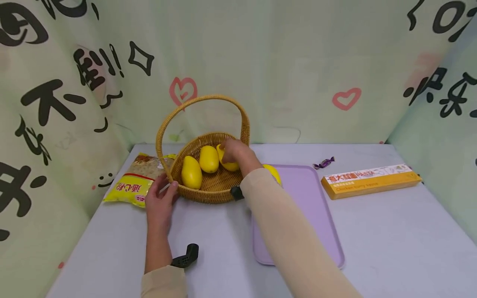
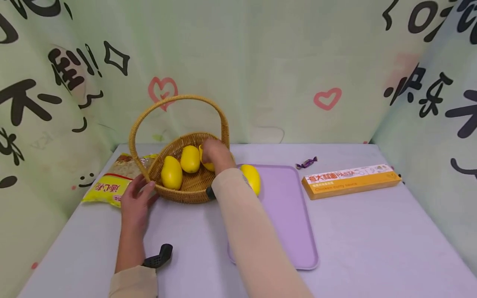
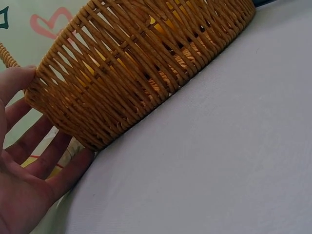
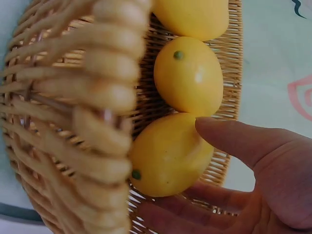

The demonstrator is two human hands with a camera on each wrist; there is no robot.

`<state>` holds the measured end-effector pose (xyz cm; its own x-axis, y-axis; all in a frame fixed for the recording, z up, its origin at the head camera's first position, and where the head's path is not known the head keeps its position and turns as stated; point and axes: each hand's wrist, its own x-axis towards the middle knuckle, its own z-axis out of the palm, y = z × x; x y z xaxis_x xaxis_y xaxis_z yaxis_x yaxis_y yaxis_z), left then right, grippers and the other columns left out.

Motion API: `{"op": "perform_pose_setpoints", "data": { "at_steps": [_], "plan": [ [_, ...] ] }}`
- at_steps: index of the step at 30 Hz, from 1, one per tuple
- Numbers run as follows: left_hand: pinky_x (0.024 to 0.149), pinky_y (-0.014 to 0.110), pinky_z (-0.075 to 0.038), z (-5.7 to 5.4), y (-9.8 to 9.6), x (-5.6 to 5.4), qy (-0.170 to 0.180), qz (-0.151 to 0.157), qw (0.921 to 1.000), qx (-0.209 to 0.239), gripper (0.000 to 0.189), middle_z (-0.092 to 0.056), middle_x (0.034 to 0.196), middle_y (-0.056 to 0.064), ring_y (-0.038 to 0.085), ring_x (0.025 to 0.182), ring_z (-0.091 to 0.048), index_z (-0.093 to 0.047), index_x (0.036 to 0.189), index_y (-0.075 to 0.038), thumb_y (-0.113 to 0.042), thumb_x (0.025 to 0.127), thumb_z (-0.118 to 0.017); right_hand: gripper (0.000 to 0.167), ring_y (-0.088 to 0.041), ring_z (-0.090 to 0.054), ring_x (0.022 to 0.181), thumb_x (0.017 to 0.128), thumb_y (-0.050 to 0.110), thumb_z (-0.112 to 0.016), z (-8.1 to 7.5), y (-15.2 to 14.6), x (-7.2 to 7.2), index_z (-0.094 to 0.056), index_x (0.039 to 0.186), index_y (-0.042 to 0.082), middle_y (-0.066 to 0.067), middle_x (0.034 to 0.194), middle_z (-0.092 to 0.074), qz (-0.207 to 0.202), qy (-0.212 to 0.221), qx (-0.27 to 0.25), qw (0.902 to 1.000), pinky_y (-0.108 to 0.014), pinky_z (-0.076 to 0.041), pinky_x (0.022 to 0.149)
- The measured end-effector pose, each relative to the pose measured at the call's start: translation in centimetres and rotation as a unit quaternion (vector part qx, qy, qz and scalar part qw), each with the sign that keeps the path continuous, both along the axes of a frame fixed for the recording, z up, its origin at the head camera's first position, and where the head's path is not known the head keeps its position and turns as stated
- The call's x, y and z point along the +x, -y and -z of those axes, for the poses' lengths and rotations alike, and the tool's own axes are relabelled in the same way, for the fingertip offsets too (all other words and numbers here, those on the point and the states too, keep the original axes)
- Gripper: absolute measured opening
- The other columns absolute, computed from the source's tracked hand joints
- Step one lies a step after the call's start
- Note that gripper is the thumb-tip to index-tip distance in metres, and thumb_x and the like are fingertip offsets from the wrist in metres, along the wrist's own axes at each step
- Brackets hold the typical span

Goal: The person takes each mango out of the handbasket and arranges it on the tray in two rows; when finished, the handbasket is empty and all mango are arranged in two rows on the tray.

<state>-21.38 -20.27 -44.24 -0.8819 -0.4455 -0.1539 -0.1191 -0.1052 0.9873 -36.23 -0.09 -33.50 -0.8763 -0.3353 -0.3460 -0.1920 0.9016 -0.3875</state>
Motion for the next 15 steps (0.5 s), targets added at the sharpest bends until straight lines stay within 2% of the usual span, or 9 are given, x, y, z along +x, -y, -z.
{"op": "perform_pose_setpoints", "data": {
  "at_steps": [5,8,12,15],
  "plan": [
    [0.113,0.037,-0.05,-0.13,-0.11,-0.08,0.0,0.0,1.0,0.005,0.057,-0.048,0.154,0.0,0.019,0.138,-0.051,-0.048,0.154,-0.032,-0.032,0.101,-0.069,0.065,-0.029,-0.043,0.141,0.095,0.01,-0.068,0.32,0.08,0.2,-0.046,0.156,0.015,-0.013,0.16,-0.044,0.009,-0.007,-0.006,0.9999,-0.042,-0.043,0.115],
    [0.114,0.036,-0.05,-0.11,-0.12,-0.08,0.002,0.001,1.0,0.008,0.058,-0.048,0.154,0.0,0.018,0.138,-0.051,-0.047,0.154,-0.033,-0.032,0.101,-0.069,0.069,-0.03,-0.044,0.137,0.095,0.01,-0.07,0.34,0.12,0.39,-0.043,0.158,0.015,-0.014,0.16,-0.043,0.024,0.01,-0.026,0.9993,-0.043,-0.042,0.115],
    [0.114,0.037,-0.05,-0.08,-0.05,0.02,0.003,-0.001,1.0,0.004,0.058,-0.048,0.154,0.0,0.018,0.138,-0.051,-0.047,0.154,-0.033,-0.032,0.101,-0.069,0.068,-0.031,-0.048,0.131,0.095,0.011,-0.07,0.4,0.16,0.52,-0.043,0.158,0.014,-0.014,0.158,-0.046,0.038,0.029,-0.05,0.9976,-0.044,-0.043,0.114],
    [0.114,0.038,-0.05,-0.06,-0.03,0.03,0.004,0.0,1.0,0.002,0.058,-0.048,0.155,0.0,0.019,0.139,-0.051,-0.047,0.154,-0.033,-0.031,0.101,-0.069,0.066,-0.03,-0.048,0.134,0.096,0.012,-0.07,0.45,0.14,0.56,-0.045,0.157,0.014,-0.013,0.158,-0.047,0.039,0.023,-0.053,0.9976,-0.043,-0.043,0.115]
  ]
}}
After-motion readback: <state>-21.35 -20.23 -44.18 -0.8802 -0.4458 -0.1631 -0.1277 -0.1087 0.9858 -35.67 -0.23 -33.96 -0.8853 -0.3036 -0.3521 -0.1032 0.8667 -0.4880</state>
